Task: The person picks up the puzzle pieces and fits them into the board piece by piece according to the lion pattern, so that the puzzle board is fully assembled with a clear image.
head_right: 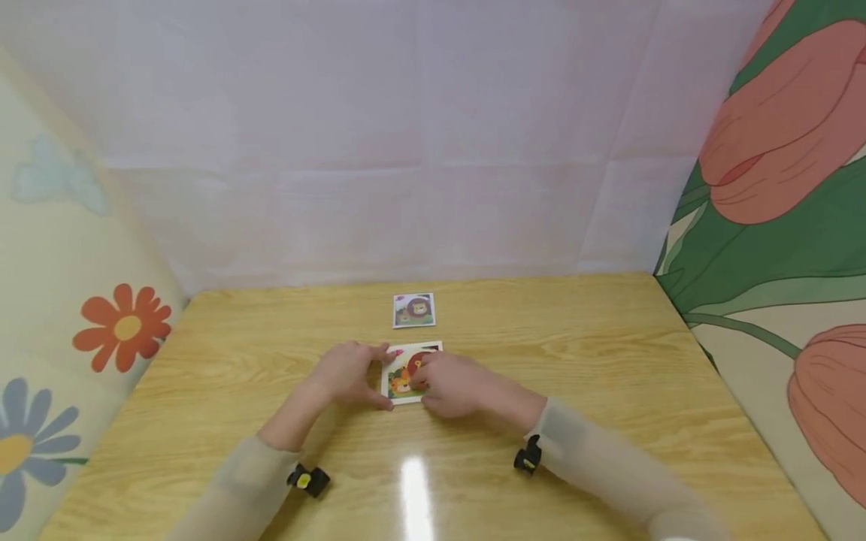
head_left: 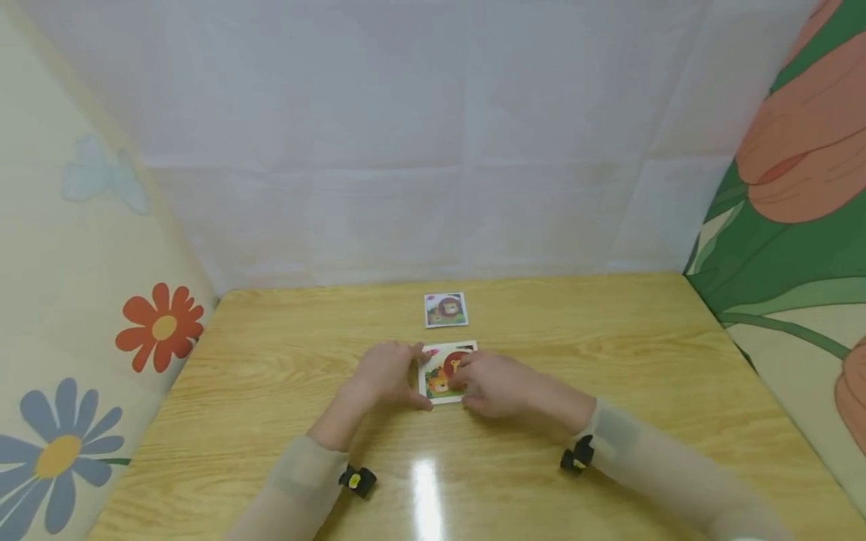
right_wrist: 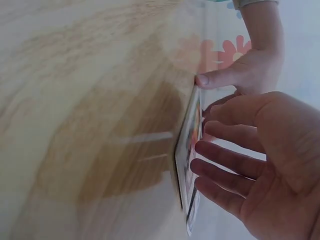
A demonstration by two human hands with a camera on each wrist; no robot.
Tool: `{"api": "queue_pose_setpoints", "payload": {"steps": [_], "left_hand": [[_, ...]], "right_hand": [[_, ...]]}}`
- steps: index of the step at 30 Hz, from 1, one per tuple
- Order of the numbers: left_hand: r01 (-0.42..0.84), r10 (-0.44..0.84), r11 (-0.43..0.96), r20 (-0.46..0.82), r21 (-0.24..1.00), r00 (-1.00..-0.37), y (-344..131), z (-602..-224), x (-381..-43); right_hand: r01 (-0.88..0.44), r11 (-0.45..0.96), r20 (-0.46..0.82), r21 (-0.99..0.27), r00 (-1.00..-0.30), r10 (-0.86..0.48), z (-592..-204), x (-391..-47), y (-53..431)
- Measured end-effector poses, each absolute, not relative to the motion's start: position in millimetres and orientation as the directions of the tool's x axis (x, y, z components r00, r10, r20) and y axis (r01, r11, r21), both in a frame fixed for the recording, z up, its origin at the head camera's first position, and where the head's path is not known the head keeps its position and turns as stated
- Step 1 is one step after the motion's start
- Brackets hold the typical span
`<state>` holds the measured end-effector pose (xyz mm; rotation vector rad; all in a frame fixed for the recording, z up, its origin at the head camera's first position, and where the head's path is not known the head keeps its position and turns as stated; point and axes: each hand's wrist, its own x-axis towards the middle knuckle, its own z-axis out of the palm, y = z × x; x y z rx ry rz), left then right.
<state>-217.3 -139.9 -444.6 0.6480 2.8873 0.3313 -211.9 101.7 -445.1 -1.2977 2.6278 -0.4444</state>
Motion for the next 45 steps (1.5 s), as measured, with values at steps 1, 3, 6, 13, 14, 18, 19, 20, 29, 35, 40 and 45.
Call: {"api": "queue_pose_setpoints", "payload": {"steps": [1,3,6,13,14,18,19,20,29,35,40,45], "left_hand": [[0.398,0.436,0.882,-0.113,0.253,-0.893,-140,-445,-217],[0.391,0.431,0.883,-0.120,0.259,-0.894,-140,-445,-217],[0.386,0.426,0.886,-0.120,0.258,-0.897,-140,-445,-217],[0.404,0.444,0.878,-0.121,0.256,-0.888,-138,-447,-219],[0.408,0.448,0.876,-0.121,0.257,-0.886,-137,-447,-219],[0.404,0.444,0.879,-0.124,0.253,-0.888,-137,-447,-221],[0.403,0.443,0.880,-0.125,0.252,-0.888,-137,-446,-221],[0.402,0.442,0.881,-0.128,0.251,-0.888,-137,-446,-221],[0.430,0.468,0.870,-0.126,0.243,-0.875,-134,-445,-222],[0.426,0.464,0.872,-0.130,0.242,-0.876,-134,-445,-221],[0.419,0.459,0.872,-0.126,0.253,-0.880,-136,-445,-220],[0.418,0.456,0.874,-0.120,0.249,-0.882,-137,-447,-220]], "right_hand": [[-0.733,0.580,-0.030,-0.356,-0.611,-0.791,-443,-212,106],[-0.717,0.587,-0.027,-0.375,-0.625,-0.780,-439,-214,116],[-0.710,0.596,-0.004,-0.374,-0.642,-0.767,-432,-218,133],[-0.663,0.658,0.024,-0.357,-0.711,-0.703,-424,-221,183],[-0.651,0.669,0.022,-0.358,-0.722,-0.691,-423,-221,190],[-0.623,0.693,0.021,-0.363,-0.749,-0.662,-421,-220,213],[-0.618,0.697,0.020,-0.364,-0.753,-0.658,-421,-220,218],[-0.612,0.702,0.017,-0.364,-0.758,-0.652,-421,-220,223],[-0.551,0.743,-0.033,-0.381,-0.795,-0.606,-421,-209,260],[-0.519,0.759,-0.053,-0.392,-0.811,-0.582,-427,-199,274],[-0.514,0.764,-0.078,-0.390,-0.808,-0.583,-434,-189,280],[-0.514,0.783,-0.099,-0.351,-0.811,-0.577,-442,-180,280]]}}
